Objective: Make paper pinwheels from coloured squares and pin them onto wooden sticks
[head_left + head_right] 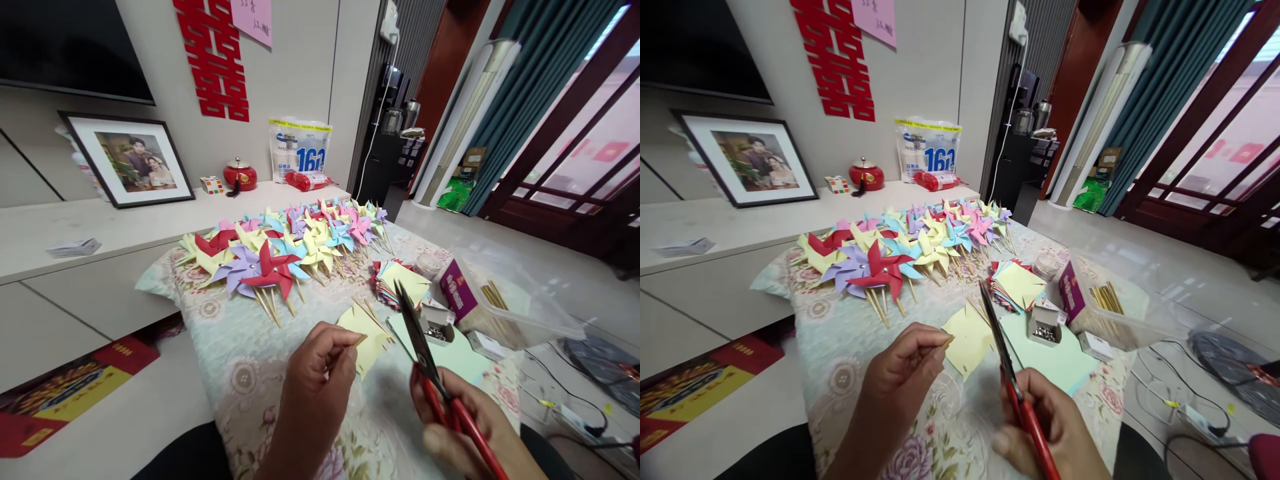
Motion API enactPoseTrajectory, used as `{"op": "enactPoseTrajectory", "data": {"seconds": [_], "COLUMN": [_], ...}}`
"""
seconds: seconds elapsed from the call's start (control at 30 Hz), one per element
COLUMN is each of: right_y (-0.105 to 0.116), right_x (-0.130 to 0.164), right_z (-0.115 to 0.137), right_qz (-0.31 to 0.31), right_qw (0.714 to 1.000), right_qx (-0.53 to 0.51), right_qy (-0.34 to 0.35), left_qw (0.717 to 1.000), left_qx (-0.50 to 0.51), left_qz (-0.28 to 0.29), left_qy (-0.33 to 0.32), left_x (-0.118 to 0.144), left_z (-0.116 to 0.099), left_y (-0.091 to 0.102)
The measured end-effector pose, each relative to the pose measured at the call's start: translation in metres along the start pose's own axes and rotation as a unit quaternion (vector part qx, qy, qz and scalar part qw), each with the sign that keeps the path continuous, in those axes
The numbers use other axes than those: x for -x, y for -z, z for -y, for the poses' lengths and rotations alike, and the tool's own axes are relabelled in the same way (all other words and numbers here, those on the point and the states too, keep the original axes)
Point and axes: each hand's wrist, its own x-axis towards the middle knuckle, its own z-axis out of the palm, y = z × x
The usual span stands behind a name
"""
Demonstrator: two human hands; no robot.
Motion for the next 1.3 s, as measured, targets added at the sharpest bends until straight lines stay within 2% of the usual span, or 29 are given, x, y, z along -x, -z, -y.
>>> {"op": "enactPoseTrajectory", "data": {"seconds": [0.1,0.27,0.4,0.47,0.5,0.57,0.67,0.73,0.8,0.9,1.1,1.3], "right_y": [-0.022,-0.042,-0.038,-0.029,-0.024,-0.011,0.005,0.011,0.015,0.014,0.004,-0.01], "right_x": [-0.021,-0.048,-0.052,-0.05,-0.048,-0.046,-0.043,-0.042,-0.042,-0.04,-0.036,-0.026], "right_z": [0.016,0.025,0.015,0.008,0.005,-0.001,-0.009,-0.014,-0.02,-0.029,-0.035,-0.034], "right_qz": [-0.07,-0.103,-0.161,-0.213,-0.243,-0.284,-0.299,-0.29,-0.282,-0.285,-0.272,-0.26], "right_qw": [0.993,0.976,0.966,0.956,0.949,0.934,0.921,0.921,0.922,0.922,0.93,0.942], "right_qx": [-0.089,-0.184,-0.194,-0.19,-0.189,-0.203,-0.233,-0.243,-0.253,-0.255,-0.243,-0.21], "right_qy": [0.026,0.048,0.054,0.062,0.065,0.071,0.092,0.094,0.082,0.067,0.047,-0.035], "left_qw": [0.996,0.986,0.963,0.955,0.958,0.974,0.991,0.976,0.954,0.941,0.94,0.927], "left_qx": [-0.06,-0.132,-0.208,-0.252,-0.259,-0.224,-0.036,0.105,0.194,0.237,0.251,0.288], "left_qz": [0.02,0.047,0.075,0.064,0.048,0.003,-0.038,-0.024,-0.003,-0.011,-0.055,-0.101], "left_qy": [-0.062,-0.09,-0.156,-0.144,-0.116,-0.027,0.12,0.189,0.227,0.243,0.227,0.217], "left_x": [0.0,0.004,0.003,-0.001,-0.003,-0.009,-0.016,-0.017,-0.015,-0.012,-0.012,-0.014], "left_z": [0.004,0.009,0.013,0.013,0.013,0.01,0.007,0.006,0.005,0.003,0.001,-0.004], "left_y": [-0.004,-0.009,-0.005,0.001,0.005,0.011,0.015,0.012,0.008,0.004,0.003,0.004]}}
